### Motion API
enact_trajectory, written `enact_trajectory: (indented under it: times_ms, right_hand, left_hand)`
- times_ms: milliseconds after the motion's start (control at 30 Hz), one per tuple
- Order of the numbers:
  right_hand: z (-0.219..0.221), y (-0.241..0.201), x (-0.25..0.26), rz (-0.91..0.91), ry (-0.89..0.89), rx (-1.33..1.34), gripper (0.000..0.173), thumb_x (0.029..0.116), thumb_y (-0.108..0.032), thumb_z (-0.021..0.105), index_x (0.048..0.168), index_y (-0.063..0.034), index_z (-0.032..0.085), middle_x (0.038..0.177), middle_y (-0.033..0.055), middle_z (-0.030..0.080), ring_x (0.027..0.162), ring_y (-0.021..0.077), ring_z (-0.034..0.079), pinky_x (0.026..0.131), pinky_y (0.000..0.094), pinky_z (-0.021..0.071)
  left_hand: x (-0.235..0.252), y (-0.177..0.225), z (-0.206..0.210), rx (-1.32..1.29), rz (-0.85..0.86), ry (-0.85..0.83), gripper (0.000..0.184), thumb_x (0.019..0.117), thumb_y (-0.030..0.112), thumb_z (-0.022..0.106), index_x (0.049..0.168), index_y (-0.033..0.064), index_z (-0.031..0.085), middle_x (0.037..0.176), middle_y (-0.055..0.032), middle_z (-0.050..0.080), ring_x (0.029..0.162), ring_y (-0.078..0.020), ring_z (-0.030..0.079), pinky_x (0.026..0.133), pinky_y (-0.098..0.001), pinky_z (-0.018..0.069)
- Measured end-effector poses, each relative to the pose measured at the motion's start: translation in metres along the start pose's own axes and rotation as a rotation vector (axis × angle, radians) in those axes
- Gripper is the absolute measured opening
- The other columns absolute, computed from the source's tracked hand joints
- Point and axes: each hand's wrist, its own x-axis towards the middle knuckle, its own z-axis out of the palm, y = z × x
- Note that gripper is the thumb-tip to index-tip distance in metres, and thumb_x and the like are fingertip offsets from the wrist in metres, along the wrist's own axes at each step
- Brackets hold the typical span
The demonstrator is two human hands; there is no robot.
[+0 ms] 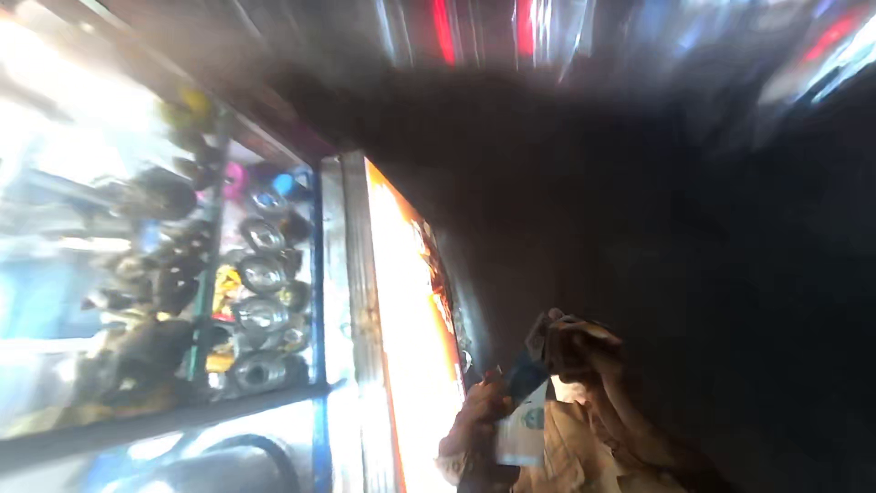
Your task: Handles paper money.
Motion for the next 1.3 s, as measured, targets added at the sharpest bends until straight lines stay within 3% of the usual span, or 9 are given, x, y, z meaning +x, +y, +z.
enact_trajectory:
  times_ms: [67, 167, 367, 533, 767, 867, 1000, 1200, 1300]
  right_hand:
    - [-0.016, 0.011, 0.087, -0.444, -0.388, 0.117, 0.022, 0.1036, 0.005, 0.047, 0.119, 0.0106, 0.062, 0.102, 0.013, 0.073, 0.085, 0.0144, 0.074, 0.075, 0.0292, 0.0644]
    - [-0.002, -0.02, 0.169, -0.585, -0.554, 0.144, 0.019, 0.1015, -0.004, 0.057, 0.116, 0.0005, 0.07, 0.105, 0.0075, 0.075, 0.086, 0.0162, 0.075, 0.072, 0.0333, 0.0661]
    - [0.05, -0.127, 0.239, -0.495, -0.483, 0.071, 0.018, 0.1008, -0.004, 0.058, 0.115, 0.0, 0.069, 0.1, 0.0067, 0.076, 0.084, 0.016, 0.075, 0.073, 0.0312, 0.0652]
    - [0.069, -0.207, 0.307, -0.432, -0.394, -0.125, 0.017, 0.0981, 0.0, 0.059, 0.113, 0.0022, 0.067, 0.1, 0.0074, 0.074, 0.09, 0.016, 0.074, 0.081, 0.0337, 0.0642]
    - [0.075, -0.331, 0.334, -0.274, -0.871, -0.905, 0.017, 0.0931, 0.001, 0.063, 0.104, -0.0028, 0.076, 0.096, 0.0012, 0.077, 0.085, 0.0049, 0.071, 0.079, 0.0231, 0.0596]
    - [0.131, -0.351, 0.338, -0.197, -0.933, -1.417, 0.02, 0.0928, 0.007, 0.064, 0.108, 0.0014, 0.075, 0.095, 0.0167, 0.073, 0.084, 0.0257, 0.068, 0.08, 0.0448, 0.0542]
    - [0.204, -0.34, 0.332, -0.278, -0.514, -1.856, 0.026, 0.0994, -0.004, 0.059, 0.123, 0.003, 0.066, 0.114, 0.0314, 0.066, 0.107, 0.051, 0.064, 0.092, 0.0654, 0.0511]
    - [0.263, -0.346, 0.386, -0.21, -0.485, -1.742, 0.037, 0.1068, -0.016, 0.048, 0.131, 0.0087, 0.061, 0.129, 0.0362, 0.06, 0.123, 0.0537, 0.057, 0.105, 0.0652, 0.0436]
    - [0.327, -0.451, 0.371, 0.017, -0.69, -1.742, 0.04, 0.1095, -0.01, 0.04, 0.144, 0.0067, 0.051, 0.145, 0.031, 0.052, 0.136, 0.0452, 0.05, 0.116, 0.0549, 0.0346]
  left_hand:
    - [0.037, -0.026, 0.004, -0.031, -0.137, 0.036, 0.023, 0.104, 0.034, 0.056, 0.12, 0.0279, 0.072, 0.116, 0.0102, 0.074, 0.111, -0.0051, 0.068, 0.098, -0.0229, 0.0541]
    - [0.099, -0.055, 0.021, -0.074, -0.264, 0.019, 0.022, 0.1048, 0.028, 0.055, 0.118, 0.0272, 0.072, 0.115, 0.0094, 0.074, 0.107, -0.0035, 0.069, 0.094, -0.0207, 0.0554]
    - [0.184, -0.143, 0.01, 0.103, -0.184, 0.311, 0.019, 0.0988, 0.032, 0.066, 0.115, 0.0251, 0.07, 0.111, 0.0061, 0.074, 0.102, -0.0096, 0.071, 0.089, -0.0256, 0.0592]
    - [0.252, -0.234, -0.021, 0.096, -0.465, 0.541, 0.026, 0.0977, 0.019, 0.066, 0.121, 0.0098, 0.059, 0.109, -0.0019, 0.073, 0.099, -0.0168, 0.072, 0.084, -0.036, 0.0623]
    - [0.378, -0.313, -0.064, 0.065, -0.531, 0.48, 0.024, 0.0985, 0.006, 0.06, 0.121, 0.003, 0.054, 0.103, -0.0032, 0.073, 0.09, -0.0164, 0.072, 0.079, -0.0358, 0.0625]
    - [0.426, -0.335, -0.066, 0.07, -0.615, 0.506, 0.024, 0.0975, 0.008, 0.06, 0.12, 0.0029, 0.053, 0.101, 0.0002, 0.073, 0.091, -0.0125, 0.072, 0.08, -0.032, 0.0623]
    - [0.479, -0.365, -0.071, 0.022, -0.557, 0.444, 0.026, 0.0921, 0.007, 0.07, 0.116, 0.0056, 0.06, 0.105, -0.0007, 0.074, 0.097, -0.0147, 0.072, 0.086, -0.034, 0.0614]
    - [0.553, -0.41, -0.062, 0.033, -0.595, 0.49, 0.026, 0.0887, 0.005, 0.072, 0.113, 0.0049, 0.062, 0.102, 0.0001, 0.073, 0.095, -0.0128, 0.072, 0.085, -0.0322, 0.0619]
    - [0.6, -0.424, -0.052, 0.045, -0.822, 0.609, 0.029, 0.0913, 0.002, 0.067, 0.118, -0.0024, 0.056, 0.095, -0.0041, 0.074, 0.086, -0.0129, 0.073, 0.079, -0.0318, 0.0632]
